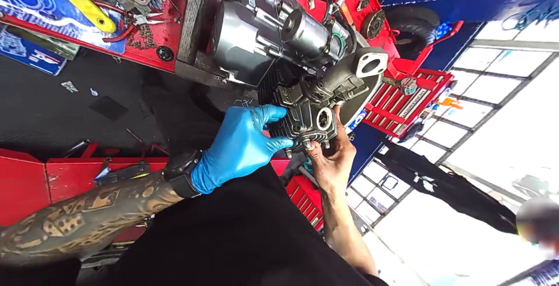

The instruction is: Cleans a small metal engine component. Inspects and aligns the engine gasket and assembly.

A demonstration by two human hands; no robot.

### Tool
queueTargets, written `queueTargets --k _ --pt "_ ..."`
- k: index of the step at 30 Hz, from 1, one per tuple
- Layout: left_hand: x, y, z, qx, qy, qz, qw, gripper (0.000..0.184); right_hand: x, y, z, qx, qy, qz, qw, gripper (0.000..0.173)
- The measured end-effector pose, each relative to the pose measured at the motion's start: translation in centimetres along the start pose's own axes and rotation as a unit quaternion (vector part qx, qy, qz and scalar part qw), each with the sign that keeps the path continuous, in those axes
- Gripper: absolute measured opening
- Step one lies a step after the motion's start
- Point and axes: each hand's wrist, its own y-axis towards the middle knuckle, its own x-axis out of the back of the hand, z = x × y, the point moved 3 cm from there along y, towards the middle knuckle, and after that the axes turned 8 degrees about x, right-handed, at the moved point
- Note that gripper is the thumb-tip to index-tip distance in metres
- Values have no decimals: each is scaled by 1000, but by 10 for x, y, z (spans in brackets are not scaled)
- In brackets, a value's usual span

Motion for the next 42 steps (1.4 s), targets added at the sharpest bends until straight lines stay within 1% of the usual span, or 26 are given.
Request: queueTargets --k 2,5,7,8,9,10,11,13,14,16,18,20,22,24,27,33,39,42 --pt "-1 -1 0 -2 2 -8 1000 43 0 0 0 6 -7 -2 1000 87" --pt "1 0 3 11 -21 10 1000 43 -1 -2 -3 10 3 -6 1000 85" --pt "1 -2 8 -1 -33 22 999 48 -2 -1 -3 22 -9 -10 1000 86" --pt "-2 -6 12 -10 -31 24 999 51 -2 -1 -3 41 -24 -16 999 88" --pt "-4 -10 15 -17 -33 27 999 54 -1 0 -3 80 -46 -24 995 91" --pt "-5 -14 18 -21 -39 30 999 55 0 0 -4 141 -82 -35 986 96" --pt "-6 -17 19 -23 -49 31 998 54 2 -1 -6 218 -125 -47 967 99" --pt "-7 -18 18 -24 -72 21 997 52 8 5 -7 374 -182 -37 908 99" --pt "-7 -19 16 -20 -86 15 996 50 12 9 -6 438 -192 -8 878 98" --pt "-6 -19 13 -23 -88 4 996 48 15 23 2 536 -207 62 816 94" --pt "-7 -20 14 -49 -50 -24 997 46 13 36 12 608 -216 119 755 85" --pt "-6 -19 16 -66 -18 -32 997 44 4 50 21 654 -216 170 704 76" --pt "-5 -15 16 -51 5 -7 999 43 -4 58 26 674 -207 214 675 72" --pt "-1 -12 14 -55 14 14 998 40 -7 62 28 671 -195 242 673 70" --pt "0 -6 14 -65 5 32 997 33 -8 61 25 660 -186 255 682 66" --pt "4 -1 12 -73 84 26 993 31 -11 58 26 657 -181 243 691 64" --pt "3 -3 8 -73 118 14 990 32 -12 58 29 658 -190 237 689 65" --pt "2 -7 8 -77 96 19 992 31 -11 57 30 665 -201 223 684 71"
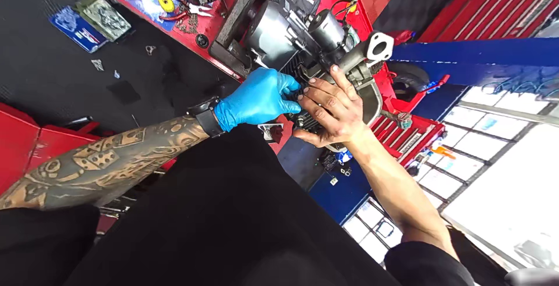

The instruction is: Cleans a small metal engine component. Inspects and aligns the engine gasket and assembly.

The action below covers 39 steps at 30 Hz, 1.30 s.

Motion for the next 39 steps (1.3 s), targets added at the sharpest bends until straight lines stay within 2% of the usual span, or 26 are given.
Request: queueTargets --k 2,4,6,8,11,15,19,24,32,36,38,39 --pt "1 -4 -5 13 -14 2 1000 31 2 -4 1 -11 -24 -35 999 80" --pt "0 -7 -8 30 -25 8 999 41 8 -14 5 -79 -47 -101 991 88" --pt "-2 -10 -6 37 -49 9 998 48 12 -26 13 -192 -78 -190 960 78" --pt "-5 -13 -3 51 -90 -8 995 47 7 -29 20 -296 -97 -255 916 61" --pt "-14 -15 3 71 -134 -40 988 44 -3 -16 32 -383 -82 -282 876 55" --pt "-26 -18 16 58 -142 -107 982 44 -16 2 37 -440 -62 -248 861 52" --pt "-40 -19 28 -20 -175 -167 970 46 -23 2 36 -455 -92 -196 864 47" --pt "-55 -13 42 -31 -231 -161 959 53 -21 2 39 -494 -82 -166 849 45" --pt "-61 -4 52 -78 -268 -89 956 59 -9 18 40 -544 -73 -65 834 45" --pt "-59 3 54 -97 -270 -92 954 49 -10 23 35 -546 -80 -36 833 49" --pt "-74 -10 64 -84 -275 -97 953 51 -10 24 37 -549 -88 -32 830 49" --pt "-95 -27 78 -65 -280 -104 952 55 -10 22 38 -547 -92 -34 832 49"
